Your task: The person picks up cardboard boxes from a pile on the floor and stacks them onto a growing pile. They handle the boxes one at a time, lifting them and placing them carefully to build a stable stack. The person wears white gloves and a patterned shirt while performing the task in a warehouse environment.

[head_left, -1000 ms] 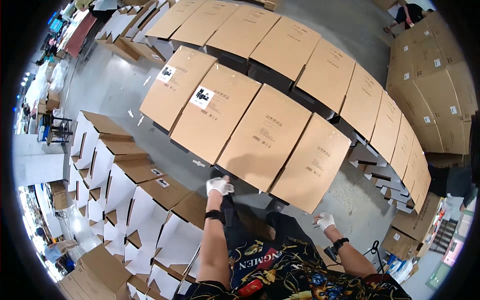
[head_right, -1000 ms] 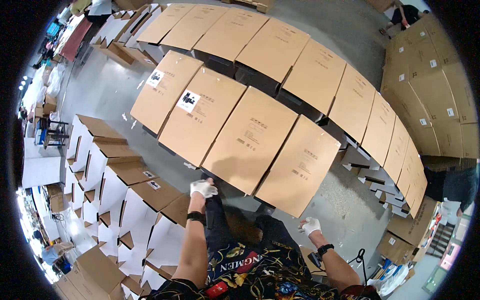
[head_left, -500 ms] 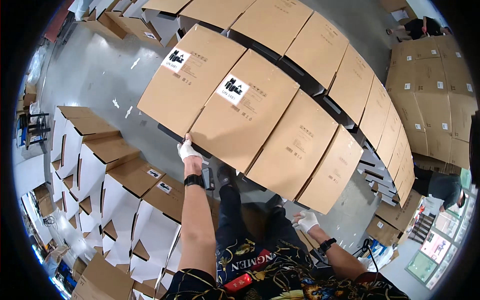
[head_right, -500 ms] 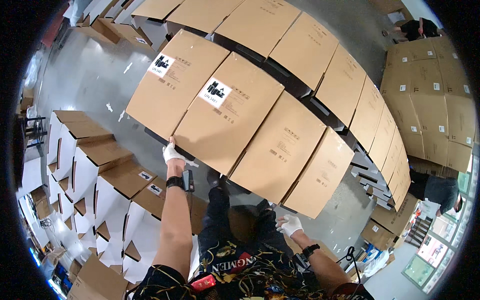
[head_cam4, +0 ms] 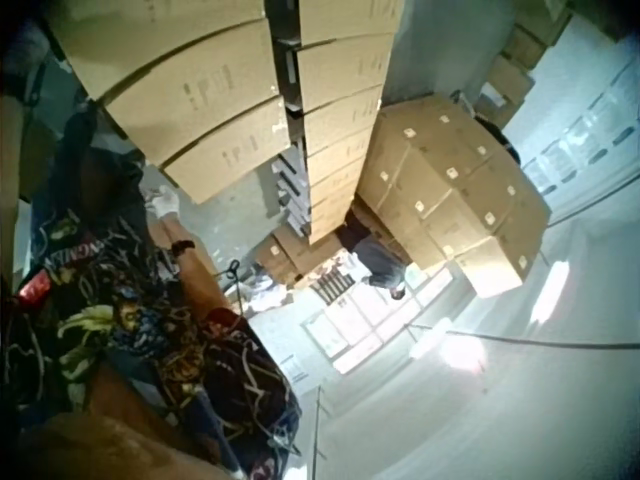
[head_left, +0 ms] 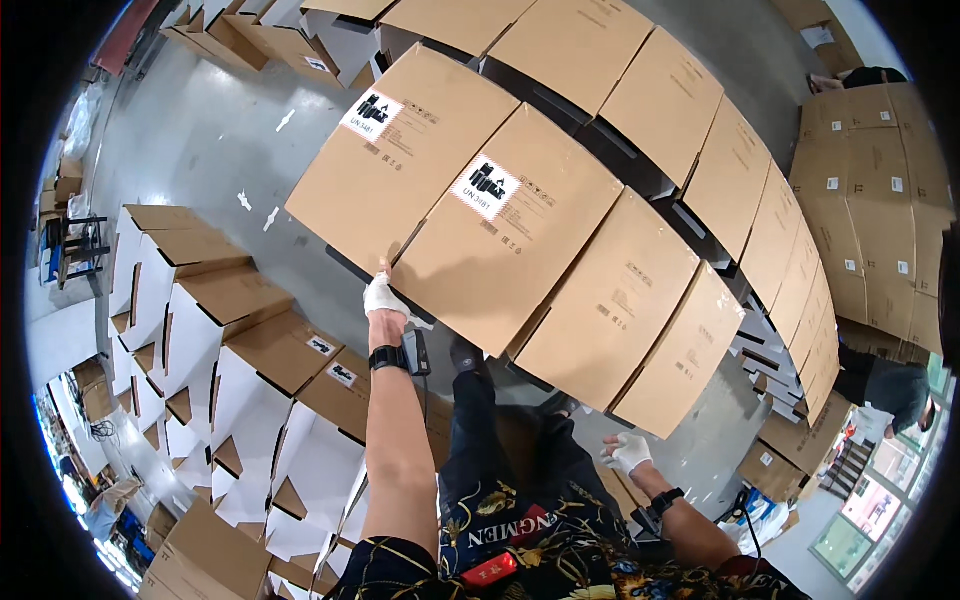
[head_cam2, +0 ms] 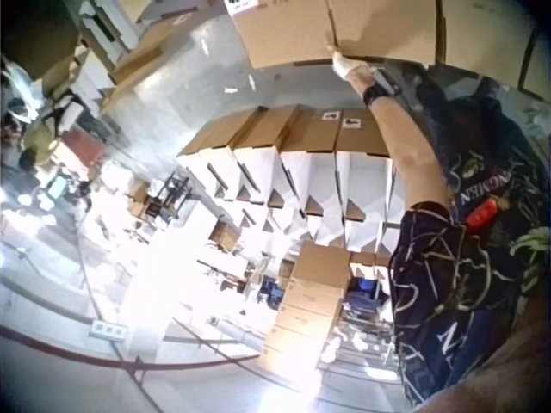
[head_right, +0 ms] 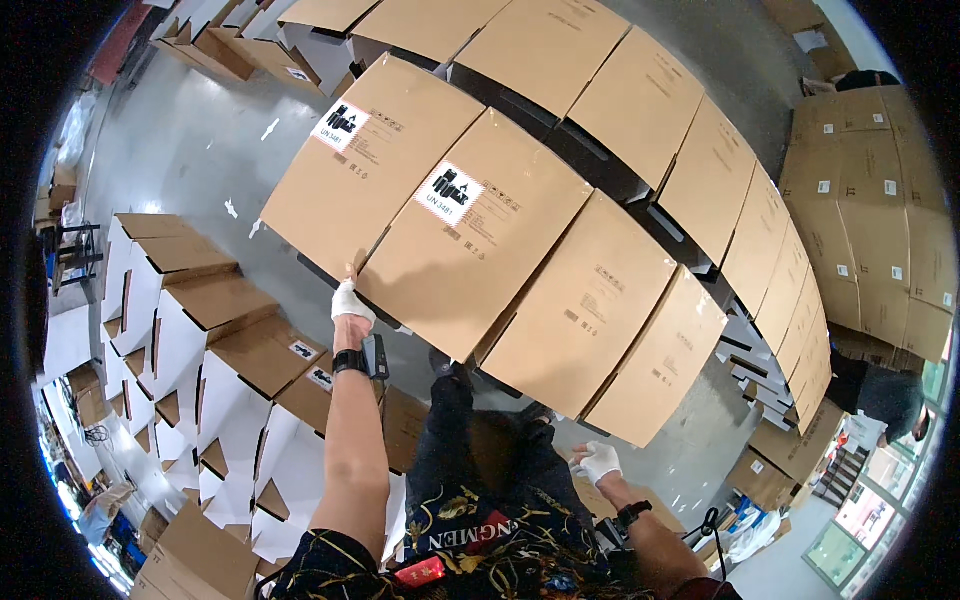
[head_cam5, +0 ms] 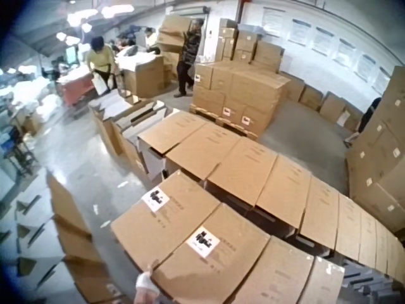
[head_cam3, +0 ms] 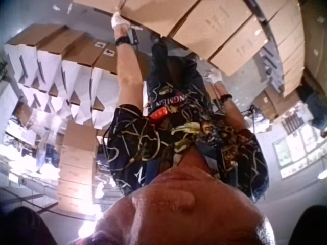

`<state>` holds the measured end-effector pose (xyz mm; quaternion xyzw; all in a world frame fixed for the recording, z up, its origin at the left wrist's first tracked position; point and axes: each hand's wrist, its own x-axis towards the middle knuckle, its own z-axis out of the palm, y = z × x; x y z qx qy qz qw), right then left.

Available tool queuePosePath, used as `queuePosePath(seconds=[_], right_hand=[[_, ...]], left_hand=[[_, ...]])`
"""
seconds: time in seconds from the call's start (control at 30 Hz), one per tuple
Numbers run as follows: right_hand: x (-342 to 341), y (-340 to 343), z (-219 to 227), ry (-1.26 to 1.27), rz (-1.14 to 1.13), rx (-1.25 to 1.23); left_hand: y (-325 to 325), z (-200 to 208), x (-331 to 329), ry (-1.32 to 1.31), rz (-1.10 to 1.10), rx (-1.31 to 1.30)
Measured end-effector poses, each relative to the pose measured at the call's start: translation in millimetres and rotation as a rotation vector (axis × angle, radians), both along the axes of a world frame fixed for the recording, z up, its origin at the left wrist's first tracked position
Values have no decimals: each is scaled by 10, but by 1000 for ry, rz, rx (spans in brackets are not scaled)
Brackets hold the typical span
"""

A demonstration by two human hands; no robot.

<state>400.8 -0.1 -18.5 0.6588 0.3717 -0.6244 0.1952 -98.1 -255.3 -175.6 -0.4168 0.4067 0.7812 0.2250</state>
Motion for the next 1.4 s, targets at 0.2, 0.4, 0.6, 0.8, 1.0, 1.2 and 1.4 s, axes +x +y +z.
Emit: queuePosePath(seconds=[0.2, 0.4, 0.6, 0.8, 1.0, 1.2, 1.4], right_hand=[[78, 24, 31, 19, -7, -58], [-270, -174, 152, 126, 232, 66], [-675, -271, 191, 239, 284, 69], [-899, -425, 89, 325, 200, -34], [-1271, -378, -2, 487, 272, 17], [-2721, -203, 226, 547, -35, -55], [-3780, -654, 827, 356, 347, 163]], left_hand=[[3, -113, -2, 30, 4, -160], [384, 473, -85, 92, 152, -221], [420, 1175, -693, 376, -55, -332], [144, 1586, -1234, 418, -98, -739], [8, 1989, -1299, 413, -335, -1071], [-968, 2482, -1430, 546, -468, -1160], [-1027, 3323, -1114, 583, -105, -578]])
